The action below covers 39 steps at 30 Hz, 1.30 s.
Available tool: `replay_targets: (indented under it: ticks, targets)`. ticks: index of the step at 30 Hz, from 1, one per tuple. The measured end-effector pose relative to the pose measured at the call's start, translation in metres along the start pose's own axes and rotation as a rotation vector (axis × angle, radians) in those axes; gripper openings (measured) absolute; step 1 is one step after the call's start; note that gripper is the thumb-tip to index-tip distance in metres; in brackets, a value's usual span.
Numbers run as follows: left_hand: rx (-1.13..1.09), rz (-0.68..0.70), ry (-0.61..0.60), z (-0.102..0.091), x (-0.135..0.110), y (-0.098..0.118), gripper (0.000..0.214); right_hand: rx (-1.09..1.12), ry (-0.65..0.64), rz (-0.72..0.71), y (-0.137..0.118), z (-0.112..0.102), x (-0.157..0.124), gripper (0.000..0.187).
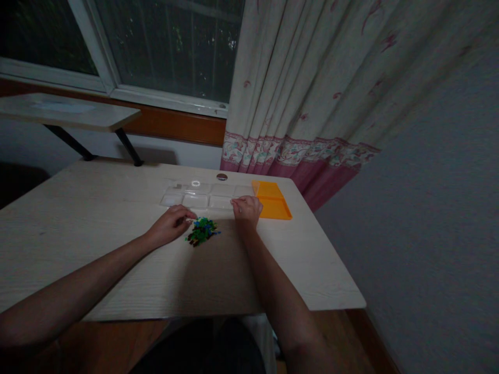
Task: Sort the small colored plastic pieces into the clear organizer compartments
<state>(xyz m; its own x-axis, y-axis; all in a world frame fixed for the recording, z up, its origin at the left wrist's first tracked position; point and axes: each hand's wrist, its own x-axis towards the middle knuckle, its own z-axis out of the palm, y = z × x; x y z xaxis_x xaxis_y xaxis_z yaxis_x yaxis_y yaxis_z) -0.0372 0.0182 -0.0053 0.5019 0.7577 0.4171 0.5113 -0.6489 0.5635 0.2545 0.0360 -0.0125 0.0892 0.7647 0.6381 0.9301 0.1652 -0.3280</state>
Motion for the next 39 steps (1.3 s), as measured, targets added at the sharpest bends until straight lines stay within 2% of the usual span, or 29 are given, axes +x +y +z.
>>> replay_targets:
  ticks: [6, 10, 15, 21, 32, 39]
  targets:
    - [0.041, 0.044, -0.079, -0.004, 0.0, -0.002, 0.017, 0.022, -0.037, 0.023, 0.003, 0.004, 0.0, 0.016]
    - [0.038, 0.037, -0.101, -0.005, 0.002, -0.003, 0.016, 0.001, -0.066, -0.017, 0.003, 0.005, 0.0, 0.017]
    - [0.026, 0.008, -0.094, -0.005, 0.002, -0.004, 0.012, 0.024, -0.07, -0.084, 0.001, 0.007, -0.001, 0.014]
    - [0.042, -0.051, -0.067, -0.007, 0.001, -0.002, 0.017, 0.06, -0.056, -0.093, 0.005, 0.01, -0.001, 0.016]
    - [0.061, -0.027, -0.075, -0.01, 0.001, -0.004, 0.014, 0.082, -0.07, -0.09, 0.007, 0.012, -0.001, 0.018]
    - [0.042, -0.026, -0.069, -0.007, 0.0, -0.007, 0.024, 0.082, -0.1, -0.074, 0.01, 0.014, 0.0, 0.019]
